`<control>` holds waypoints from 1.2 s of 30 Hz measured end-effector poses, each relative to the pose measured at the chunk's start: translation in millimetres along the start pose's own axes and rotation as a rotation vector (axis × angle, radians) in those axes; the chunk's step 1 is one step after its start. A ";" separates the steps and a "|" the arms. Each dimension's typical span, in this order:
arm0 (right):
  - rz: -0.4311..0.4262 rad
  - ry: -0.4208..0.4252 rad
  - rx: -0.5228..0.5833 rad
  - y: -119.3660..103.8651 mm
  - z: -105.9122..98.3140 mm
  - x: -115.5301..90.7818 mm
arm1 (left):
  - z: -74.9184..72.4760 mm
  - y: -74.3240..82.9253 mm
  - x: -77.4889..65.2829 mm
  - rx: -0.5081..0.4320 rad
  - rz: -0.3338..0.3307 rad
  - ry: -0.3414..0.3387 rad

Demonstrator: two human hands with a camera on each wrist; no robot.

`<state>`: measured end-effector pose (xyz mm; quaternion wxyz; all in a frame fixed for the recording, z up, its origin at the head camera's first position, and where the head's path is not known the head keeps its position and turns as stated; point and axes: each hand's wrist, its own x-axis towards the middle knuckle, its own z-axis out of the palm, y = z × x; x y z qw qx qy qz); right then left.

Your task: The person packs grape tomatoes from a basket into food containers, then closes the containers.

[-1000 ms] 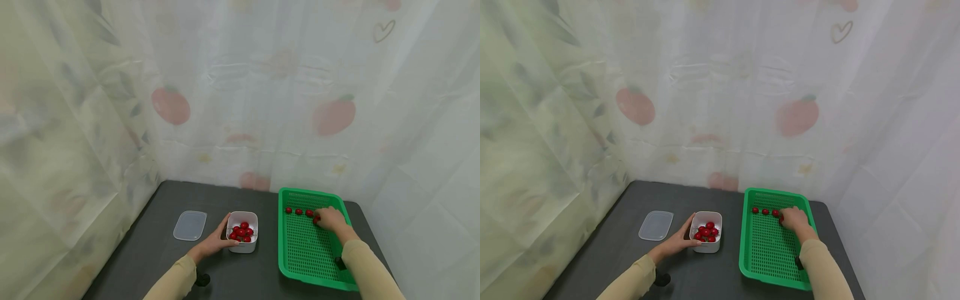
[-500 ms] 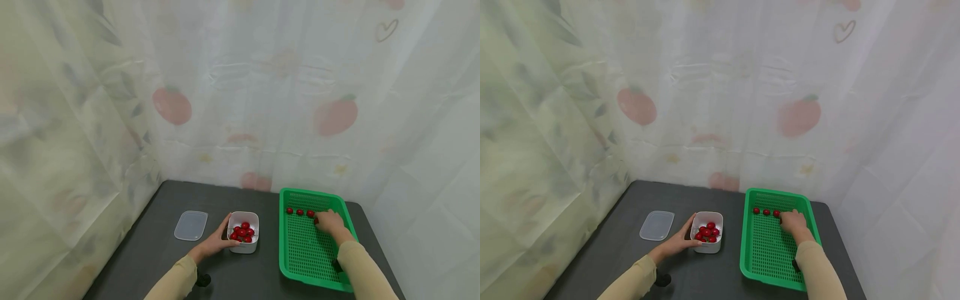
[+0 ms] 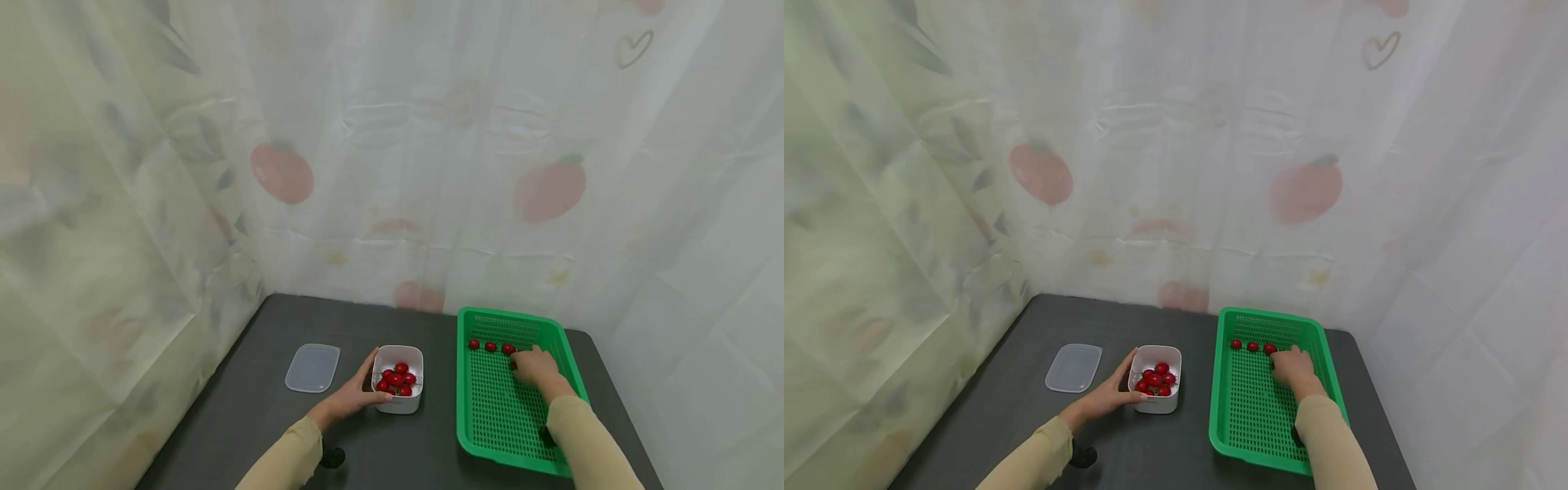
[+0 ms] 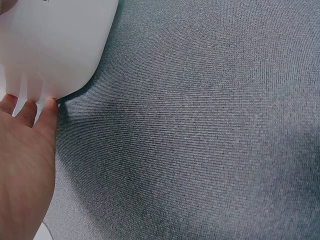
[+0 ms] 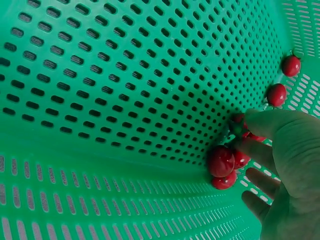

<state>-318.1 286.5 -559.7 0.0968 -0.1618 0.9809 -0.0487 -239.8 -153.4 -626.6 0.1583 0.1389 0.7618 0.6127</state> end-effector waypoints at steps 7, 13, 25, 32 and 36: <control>-0.096 0.052 0.057 -0.4 5.5 -2.6 | -0.9 1.1 0.4 0.004 0.004 0.004; -0.167 0.066 0.120 -5.3 5.2 -4.2 | -2.3 3.8 -0.2 0.010 0.008 0.001; -0.150 0.060 0.125 -5.6 8.8 -2.0 | -3.1 1.6 -0.2 0.010 0.006 0.001; -0.106 0.045 0.096 -4.4 9.6 -0.4 | -3.7 0.1 0.7 0.006 0.005 0.000; -0.104 0.039 0.097 -4.3 10.0 0.5 | -4.0 1.4 0.0 0.010 0.001 0.001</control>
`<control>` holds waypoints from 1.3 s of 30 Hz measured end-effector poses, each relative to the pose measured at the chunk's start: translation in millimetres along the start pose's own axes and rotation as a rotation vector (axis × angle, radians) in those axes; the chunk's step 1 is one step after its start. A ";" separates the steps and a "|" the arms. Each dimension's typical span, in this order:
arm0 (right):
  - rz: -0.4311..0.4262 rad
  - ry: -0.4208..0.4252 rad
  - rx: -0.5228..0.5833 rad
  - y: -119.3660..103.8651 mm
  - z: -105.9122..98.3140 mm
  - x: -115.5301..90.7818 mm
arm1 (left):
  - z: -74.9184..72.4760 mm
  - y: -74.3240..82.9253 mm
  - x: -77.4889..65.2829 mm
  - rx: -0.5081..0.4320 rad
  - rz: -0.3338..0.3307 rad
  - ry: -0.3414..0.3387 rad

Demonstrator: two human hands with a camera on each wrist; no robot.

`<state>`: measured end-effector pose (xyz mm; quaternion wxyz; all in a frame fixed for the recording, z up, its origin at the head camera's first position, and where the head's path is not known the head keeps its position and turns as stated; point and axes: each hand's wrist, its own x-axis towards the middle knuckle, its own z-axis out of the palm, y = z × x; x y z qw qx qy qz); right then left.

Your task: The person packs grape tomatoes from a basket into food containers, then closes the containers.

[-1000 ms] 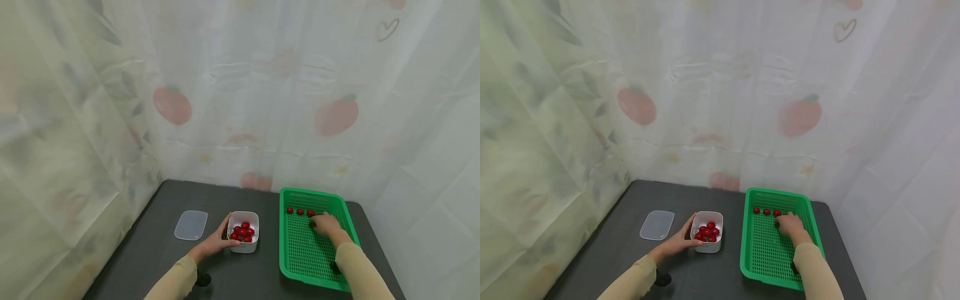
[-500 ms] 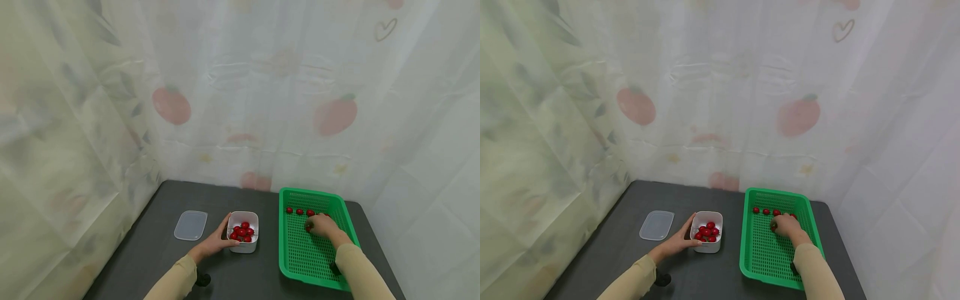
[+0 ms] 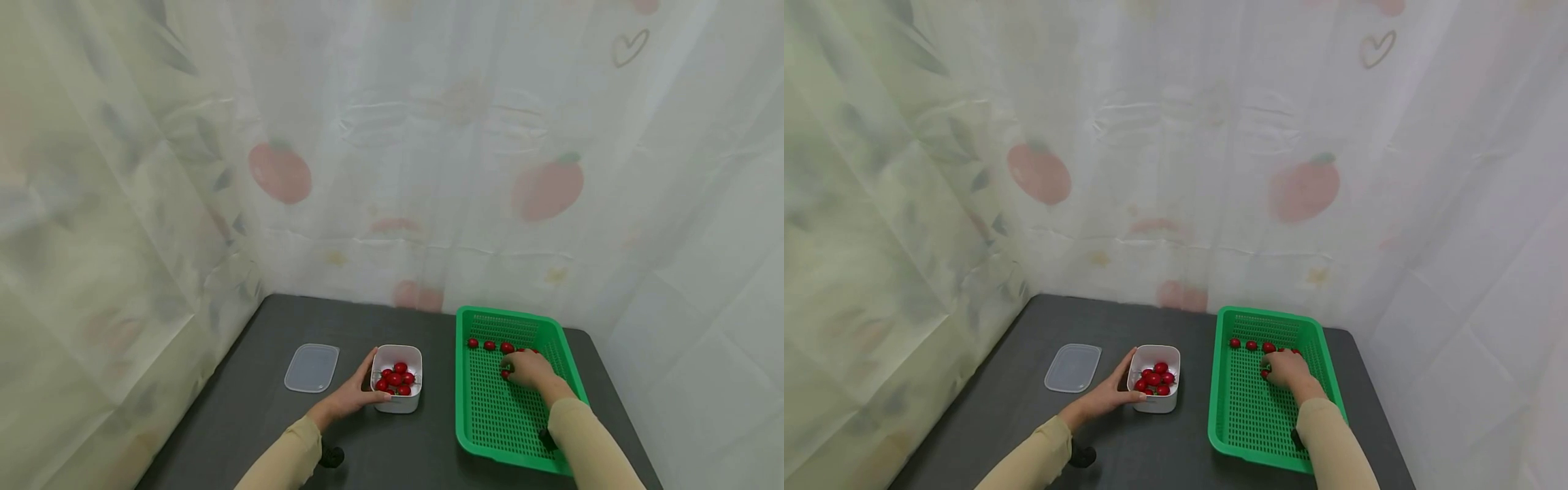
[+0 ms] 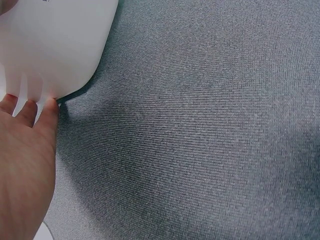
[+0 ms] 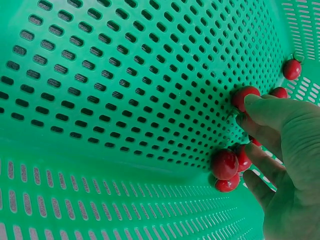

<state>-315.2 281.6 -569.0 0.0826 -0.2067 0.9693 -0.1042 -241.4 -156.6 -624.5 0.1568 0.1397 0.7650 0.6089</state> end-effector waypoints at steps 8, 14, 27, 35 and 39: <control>-0.010 0.001 0.005 2.0 2.8 0.9 | -0.3 0.9 -0.7 -0.010 0.010 -0.009; -0.011 0.000 0.023 1.9 3.6 -0.2 | -0.1 -0.3 0.0 0.005 0.002 -0.002; -0.009 -0.008 0.013 6.6 8.8 -0.3 | 3.6 -1.3 2.2 -0.012 0.006 -0.007; -0.012 -0.006 0.021 5.6 4.2 -3.1 | 3.7 -0.2 6.4 -0.016 0.011 -0.013; -0.042 0.029 0.042 4.1 -1.3 -4.6 | 3.4 2.3 7.1 -0.020 0.017 -0.013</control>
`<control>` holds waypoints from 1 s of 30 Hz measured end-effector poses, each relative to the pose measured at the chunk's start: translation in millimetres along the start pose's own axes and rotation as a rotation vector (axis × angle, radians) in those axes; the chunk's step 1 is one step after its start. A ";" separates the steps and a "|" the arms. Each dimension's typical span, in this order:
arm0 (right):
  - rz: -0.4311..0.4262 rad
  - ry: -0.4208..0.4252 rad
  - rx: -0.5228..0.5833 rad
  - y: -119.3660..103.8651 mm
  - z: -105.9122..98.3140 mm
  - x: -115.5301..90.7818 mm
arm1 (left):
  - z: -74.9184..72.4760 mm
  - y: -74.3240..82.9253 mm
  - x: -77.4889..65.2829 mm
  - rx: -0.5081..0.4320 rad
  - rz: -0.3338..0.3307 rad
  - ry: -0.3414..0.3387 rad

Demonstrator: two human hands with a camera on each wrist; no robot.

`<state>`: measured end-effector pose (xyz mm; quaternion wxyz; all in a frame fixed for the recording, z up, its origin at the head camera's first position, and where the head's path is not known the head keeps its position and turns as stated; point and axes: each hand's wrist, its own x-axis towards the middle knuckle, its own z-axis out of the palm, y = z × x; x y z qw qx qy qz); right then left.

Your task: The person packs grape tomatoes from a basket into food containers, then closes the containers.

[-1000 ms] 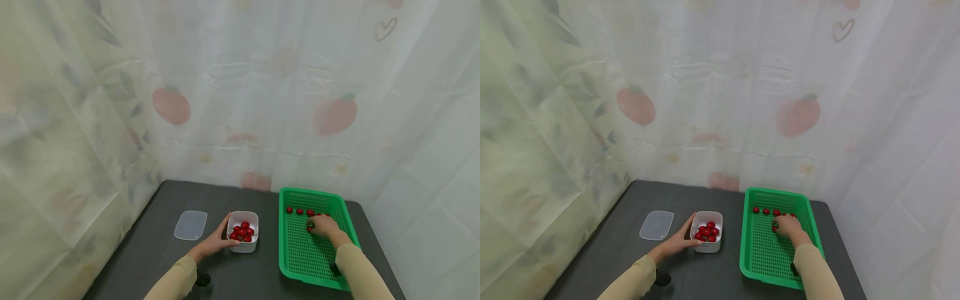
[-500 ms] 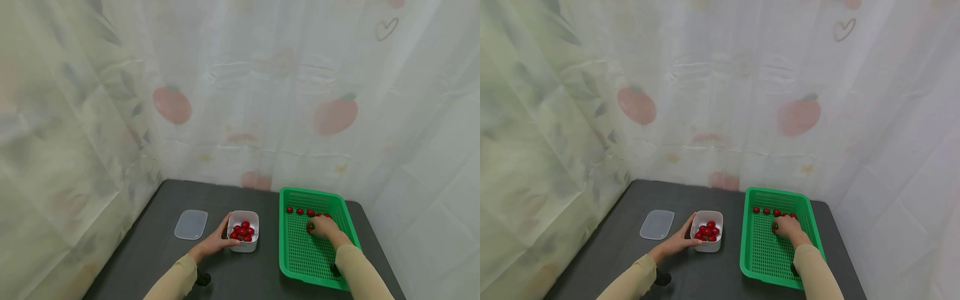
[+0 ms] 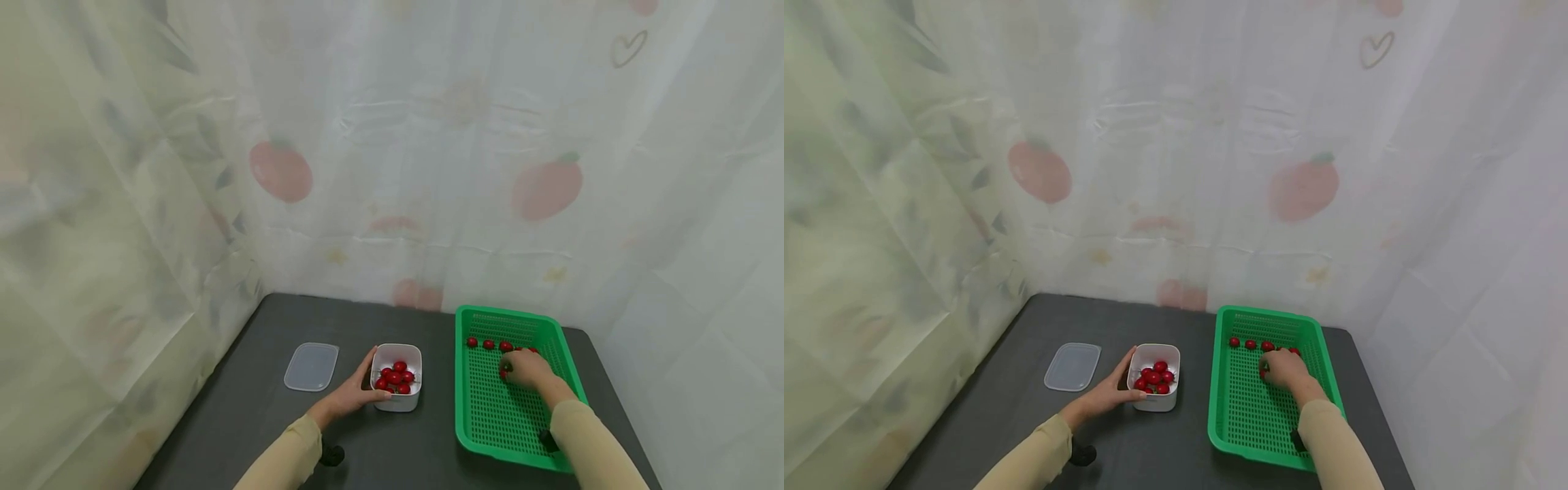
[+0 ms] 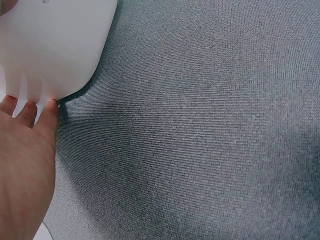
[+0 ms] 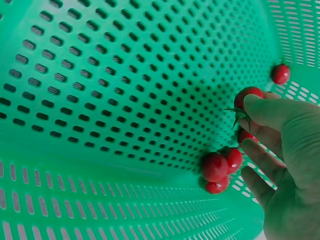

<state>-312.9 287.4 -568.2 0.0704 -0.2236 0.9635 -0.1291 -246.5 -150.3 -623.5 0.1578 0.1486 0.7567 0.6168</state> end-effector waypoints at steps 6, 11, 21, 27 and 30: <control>-0.039 0.072 -0.007 -3.6 -11.0 -0.6 | -0.4 0.1 -0.8 -0.002 -0.007 0.004; -0.061 0.124 0.022 -15.2 -28.2 -1.6 | 0.3 -1.5 -1.9 -0.012 -0.005 0.004; -0.141 0.176 0.087 -46.6 -51.6 2.7 | 2.0 -4.6 -1.0 -0.011 0.016 0.011; -0.205 0.188 0.109 -67.3 -55.1 12.3 | 2.7 -2.4 -3.1 -0.016 0.009 0.011; -0.228 0.172 0.134 -81.2 -57.4 18.3 | 1.7 -2.0 -3.6 -0.019 0.017 0.008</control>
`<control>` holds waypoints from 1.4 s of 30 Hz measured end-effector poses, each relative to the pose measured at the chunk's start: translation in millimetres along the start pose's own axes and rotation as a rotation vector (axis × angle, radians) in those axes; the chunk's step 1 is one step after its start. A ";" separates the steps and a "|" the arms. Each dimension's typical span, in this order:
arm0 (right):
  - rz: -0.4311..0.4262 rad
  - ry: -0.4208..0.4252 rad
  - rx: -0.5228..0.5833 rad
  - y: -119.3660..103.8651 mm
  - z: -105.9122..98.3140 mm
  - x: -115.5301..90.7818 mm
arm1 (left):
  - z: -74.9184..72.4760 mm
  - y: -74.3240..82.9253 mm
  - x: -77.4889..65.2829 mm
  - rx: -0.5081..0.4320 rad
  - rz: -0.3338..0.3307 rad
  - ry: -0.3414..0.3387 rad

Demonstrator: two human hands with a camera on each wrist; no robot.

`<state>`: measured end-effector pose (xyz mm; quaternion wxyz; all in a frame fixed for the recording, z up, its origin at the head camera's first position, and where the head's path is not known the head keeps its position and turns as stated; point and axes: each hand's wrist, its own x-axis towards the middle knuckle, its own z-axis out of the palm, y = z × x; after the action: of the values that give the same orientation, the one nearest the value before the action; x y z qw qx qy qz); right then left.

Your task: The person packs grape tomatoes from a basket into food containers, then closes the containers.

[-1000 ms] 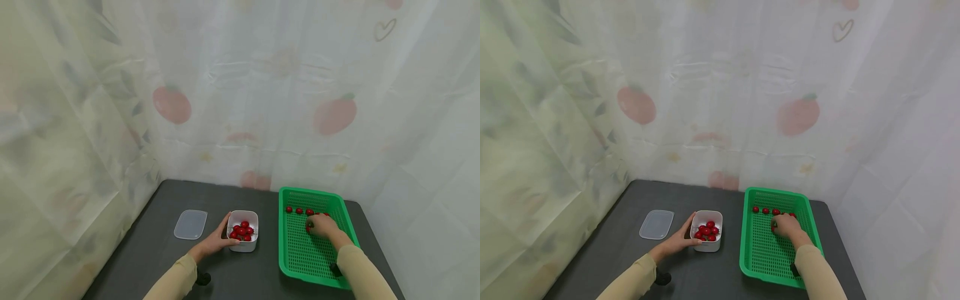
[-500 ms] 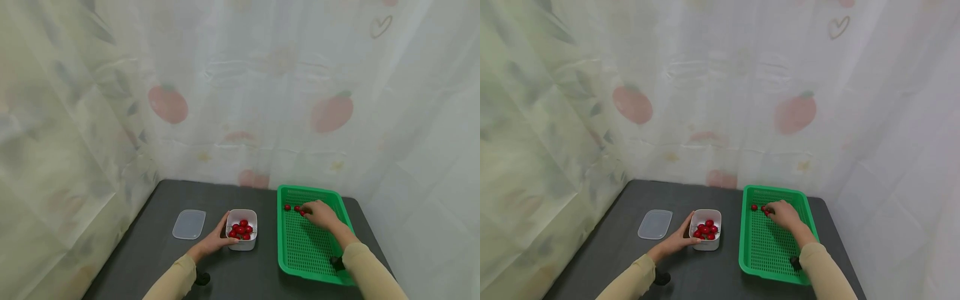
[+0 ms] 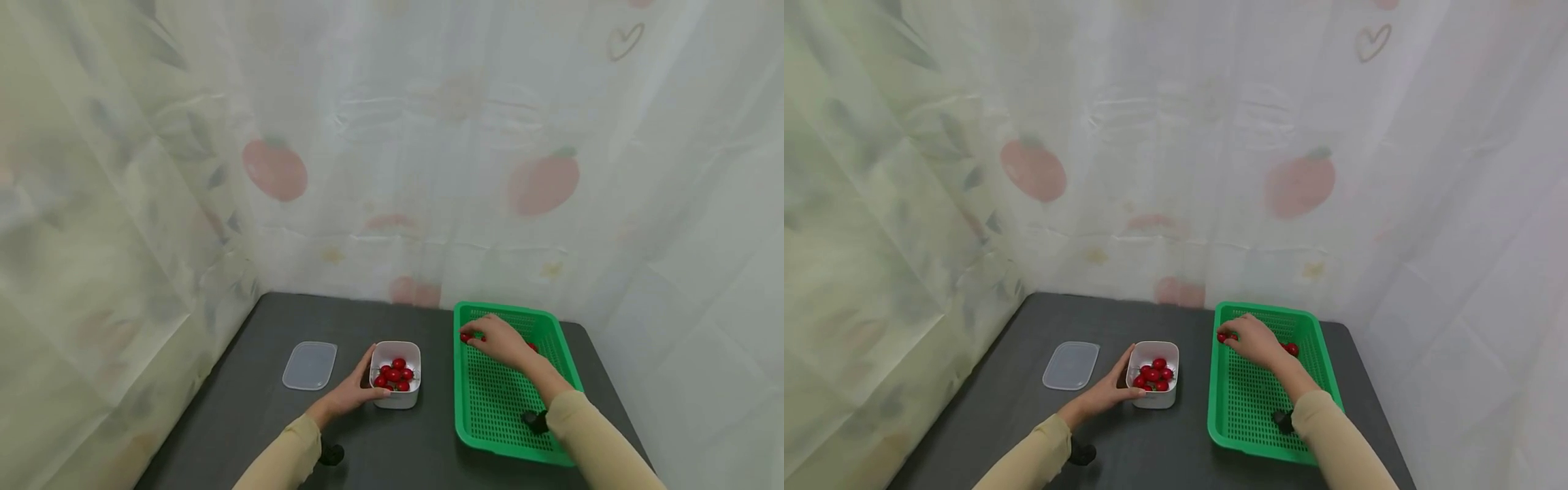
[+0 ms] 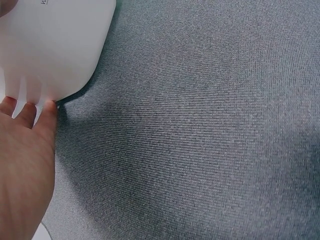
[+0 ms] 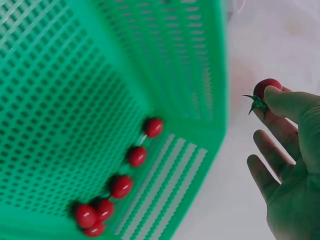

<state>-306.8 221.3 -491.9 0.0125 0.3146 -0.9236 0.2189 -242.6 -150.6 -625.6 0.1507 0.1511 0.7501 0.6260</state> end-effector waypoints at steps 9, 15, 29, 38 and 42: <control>-0.038 -0.090 0.058 -33.1 9.8 28.3 | -3.3 -5.0 1.8 0.001 0.021 -0.017; -0.088 -0.136 0.042 -49.6 22.4 43.0 | -0.4 -3.9 0.2 0.004 -0.019 -0.002; -0.164 -0.251 0.001 -80.3 45.1 65.7 | -1.3 -1.5 0.3 -0.023 0.004 -0.049; -0.171 -0.321 -0.053 -83.6 60.3 75.9 | 0.0 0.8 -2.4 0.020 -0.021 -0.026; -0.153 -0.342 -0.083 -84.7 64.4 76.6 | -0.4 0.2 -2.0 0.005 -0.010 -0.035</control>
<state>-311.2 90.8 -504.3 -0.1152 0.4158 -0.8938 0.1226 -240.9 -151.8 -625.3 0.1666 0.1587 0.7496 0.6206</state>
